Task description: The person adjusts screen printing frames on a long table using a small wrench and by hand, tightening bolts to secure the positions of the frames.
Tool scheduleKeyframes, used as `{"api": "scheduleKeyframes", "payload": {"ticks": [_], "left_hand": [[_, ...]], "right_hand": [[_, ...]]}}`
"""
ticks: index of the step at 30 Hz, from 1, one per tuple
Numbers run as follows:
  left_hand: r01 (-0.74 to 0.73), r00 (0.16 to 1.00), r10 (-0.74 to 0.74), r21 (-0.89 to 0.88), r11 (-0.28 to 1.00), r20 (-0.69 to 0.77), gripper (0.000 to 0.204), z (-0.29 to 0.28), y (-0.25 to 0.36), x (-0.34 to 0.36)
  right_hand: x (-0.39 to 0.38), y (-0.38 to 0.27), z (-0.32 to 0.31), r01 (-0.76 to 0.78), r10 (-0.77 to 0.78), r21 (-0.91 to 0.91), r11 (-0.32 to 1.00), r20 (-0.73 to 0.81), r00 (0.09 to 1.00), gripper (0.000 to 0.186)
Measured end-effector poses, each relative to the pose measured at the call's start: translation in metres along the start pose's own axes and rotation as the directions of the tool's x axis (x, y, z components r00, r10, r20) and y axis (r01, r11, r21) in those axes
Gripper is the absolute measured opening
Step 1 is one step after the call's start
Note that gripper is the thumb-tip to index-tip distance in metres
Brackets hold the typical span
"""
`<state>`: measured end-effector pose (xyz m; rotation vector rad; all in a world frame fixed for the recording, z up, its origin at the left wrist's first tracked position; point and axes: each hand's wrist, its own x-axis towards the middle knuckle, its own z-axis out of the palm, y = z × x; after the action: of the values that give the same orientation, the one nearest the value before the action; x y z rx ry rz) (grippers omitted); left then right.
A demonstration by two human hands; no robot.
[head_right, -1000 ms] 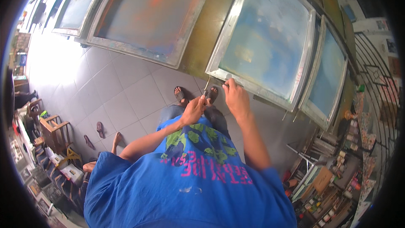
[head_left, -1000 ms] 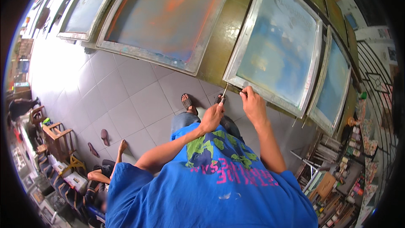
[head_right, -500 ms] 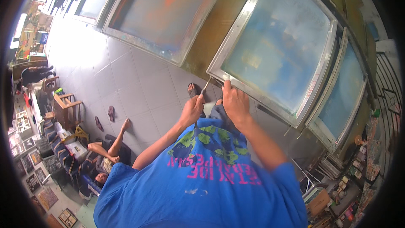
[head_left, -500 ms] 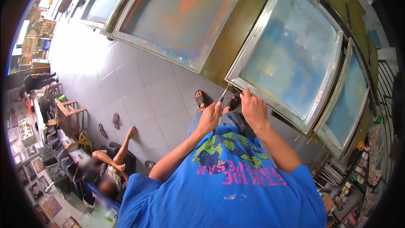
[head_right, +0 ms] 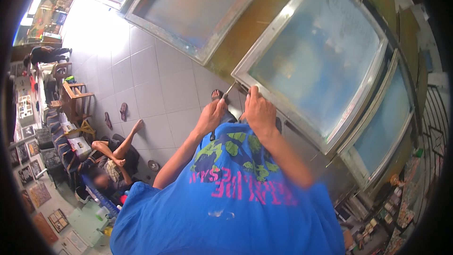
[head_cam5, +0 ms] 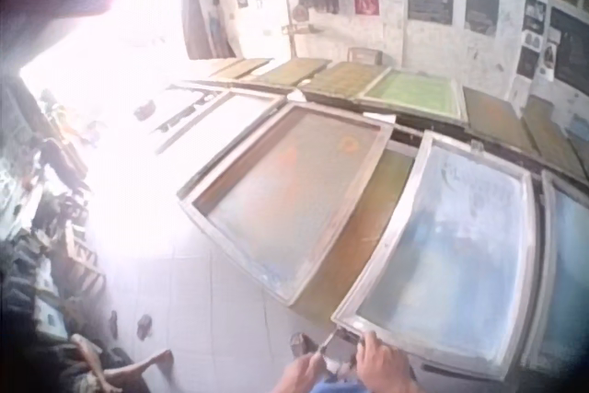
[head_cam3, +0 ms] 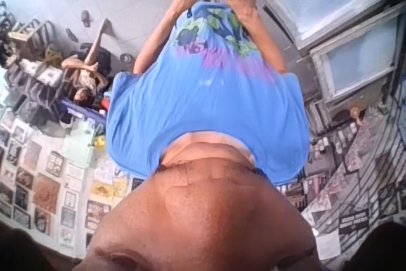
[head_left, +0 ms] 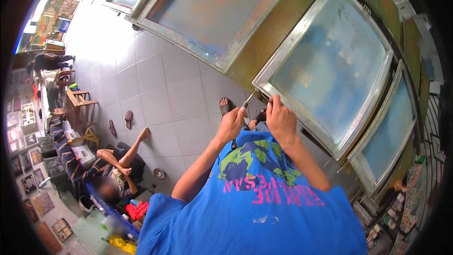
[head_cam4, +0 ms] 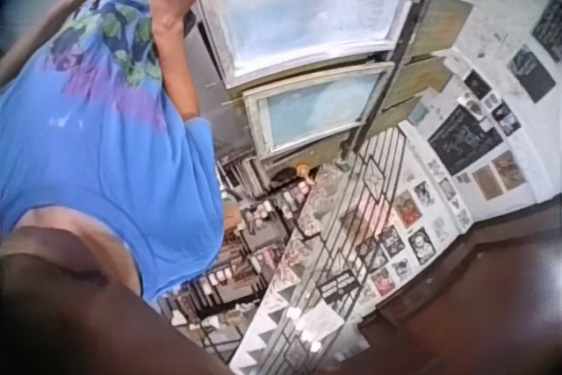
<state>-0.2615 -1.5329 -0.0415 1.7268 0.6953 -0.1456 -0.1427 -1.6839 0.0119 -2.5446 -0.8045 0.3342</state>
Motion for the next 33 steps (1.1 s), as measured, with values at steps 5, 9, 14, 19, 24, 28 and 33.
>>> {"api": "scheduleKeyframes", "payload": {"ticks": [5, 9, 14, 19, 24, 28, 33], "left_hand": [[-0.02, 0.997, 0.01, 0.133, 0.991, 0.074, 0.046, -0.02, 0.015, 0.004], [-0.092, 0.992, 0.065, 0.265, 0.96, 0.109, 0.044, -0.029, 0.019, 0.007], [-0.151, 0.986, 0.127, 0.26, 0.954, 0.106, 0.044, -0.021, 0.011, 0.012], [-0.147, 0.988, 0.118, 0.422, 0.895, 0.095, 0.043, -0.02, 0.022, 0.011], [-0.209, 0.977, 0.201, 0.424, 0.881, 0.065, 0.041, -0.014, 0.017, 0.014], [-0.247, 0.967, 0.251, 0.404, 0.881, 0.043, 0.041, -0.008, 0.008, 0.02], [-0.138, 0.988, 0.156, 0.359, 0.923, -0.021, 0.046, -0.013, 0.021, 0.015]], "right_hand": [[-0.001, 0.008, 0.0, 0.112, -0.113, -0.025, 0.993, -0.038, 0.993, 0.011], [-0.001, 0.008, 0.0, 0.146, -0.15, -0.097, 0.984, -0.035, 0.988, 0.009], [-0.003, 0.002, 0.0, 0.17, -0.175, -0.068, 0.983, -0.081, 0.981, 0.008], [-0.004, 0.001, 0.005, 0.145, -0.154, -0.145, 0.979, -0.058, 0.986, 0.014], [0.004, -0.012, -0.001, 0.093, -0.094, -0.162, 0.982, 0.004, 0.996, 0.009], [0.002, -0.009, 0.011, 0.064, -0.076, -0.217, 0.974, -0.045, 0.996, 0.01], [0.001, -0.016, 0.022, 0.015, -0.045, -0.253, 0.967, -0.114, 0.992, 0.013]]}}
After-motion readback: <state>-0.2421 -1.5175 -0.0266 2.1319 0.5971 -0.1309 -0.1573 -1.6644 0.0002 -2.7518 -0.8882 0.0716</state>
